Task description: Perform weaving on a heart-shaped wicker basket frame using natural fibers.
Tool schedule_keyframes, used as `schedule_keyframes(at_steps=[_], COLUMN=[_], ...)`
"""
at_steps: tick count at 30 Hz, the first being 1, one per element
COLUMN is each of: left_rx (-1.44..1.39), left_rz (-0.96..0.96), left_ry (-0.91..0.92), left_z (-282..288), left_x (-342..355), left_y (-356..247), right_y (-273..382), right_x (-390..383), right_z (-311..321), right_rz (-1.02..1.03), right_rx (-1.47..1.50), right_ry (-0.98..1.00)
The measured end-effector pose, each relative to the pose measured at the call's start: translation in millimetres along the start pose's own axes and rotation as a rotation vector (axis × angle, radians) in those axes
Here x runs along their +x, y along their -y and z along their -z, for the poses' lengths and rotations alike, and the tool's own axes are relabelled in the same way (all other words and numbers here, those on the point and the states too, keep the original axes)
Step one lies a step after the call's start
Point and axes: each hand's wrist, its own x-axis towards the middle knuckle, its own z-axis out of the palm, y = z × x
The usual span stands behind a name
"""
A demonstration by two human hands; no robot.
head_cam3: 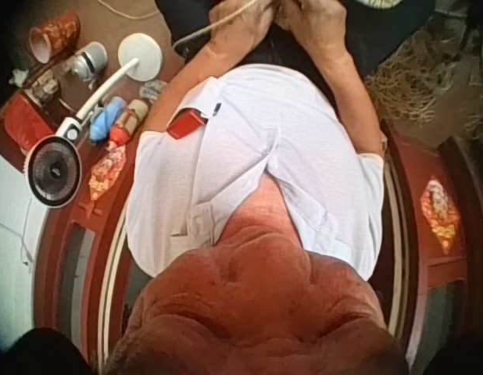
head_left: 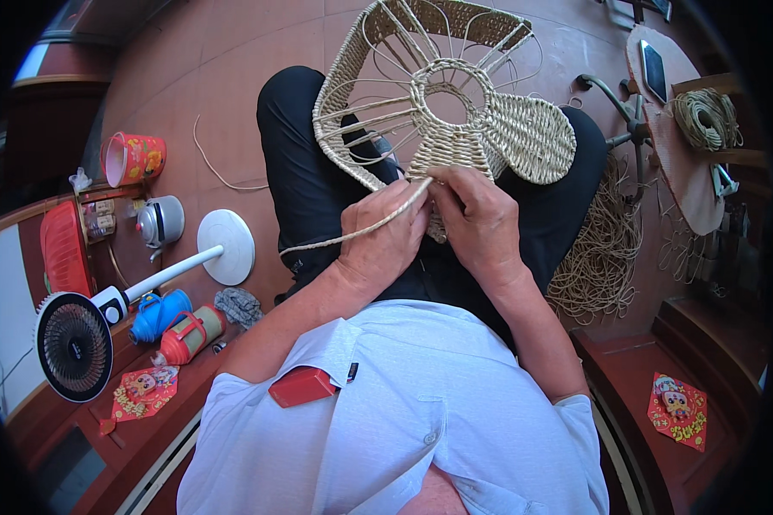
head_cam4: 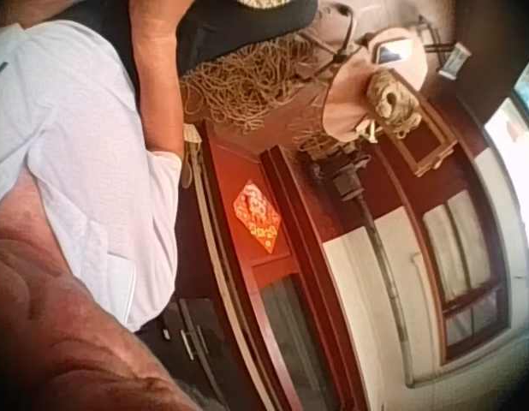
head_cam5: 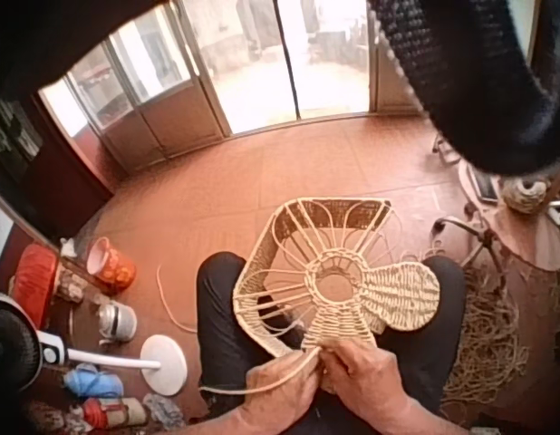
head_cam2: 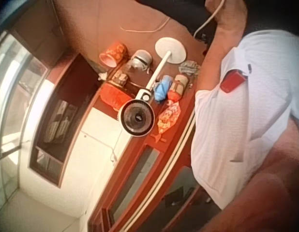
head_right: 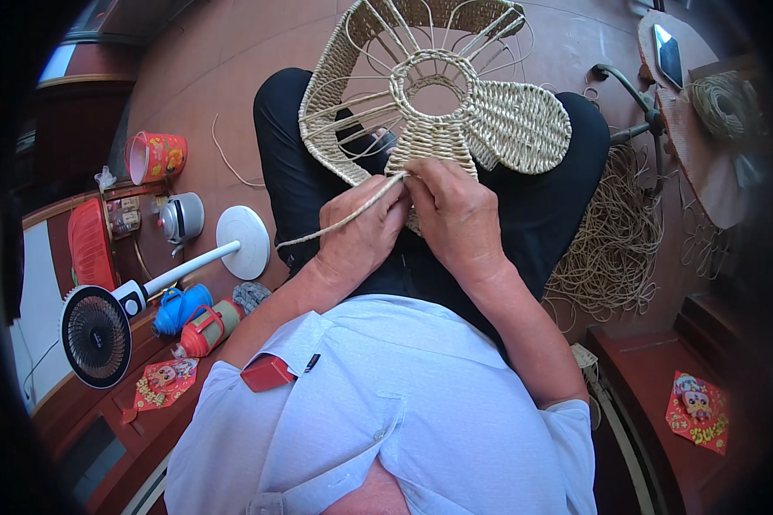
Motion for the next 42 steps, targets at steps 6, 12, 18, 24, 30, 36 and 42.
schedule_keyframes(at_steps=[6, 12, 18, 24, 30, 36, 42], left_rx=[-0.016, -0.722, -1.087, -1.028, -0.936, -0.912, -0.882], left_rz=[0.087, 0.569, 0.771, 0.741, 0.696, 0.701, 0.668], left_ry=[0.198, 0.536, 0.663, 0.672, 0.626, 0.585, 0.568], left_z=[9.3, 19.0, 22.9, 22.4, 18.3, 15.0, 9.1], left_x=[-13.3, -3.8, 2.8, 2.4, -1.0, -3.8, -4.5], left_y=[-10.4, -11.4, -12.2, -12.8, -14.7, -13.7, -12.4], right_y=[6.5, 3.1, -11.0, -18.2, -26.5, -23.6, -20.8], right_x=[-19.0, -47.8, -40.6, -26.5, -31.8, -26.5, -28.1], right_z=[26.2, 43.9, 30.0, 5.8, -1.0, -5.3, -11.8], right_rz=[-0.088, -0.466, -0.658, -0.734, -0.831, -0.778, -0.662], right_rx=[-0.021, 0.07, 0.656, 0.971, 1.101, 1.317, 1.011], right_ry=[-0.032, -0.041, 0.026, 0.057, 0.037, 0.104, -0.13])
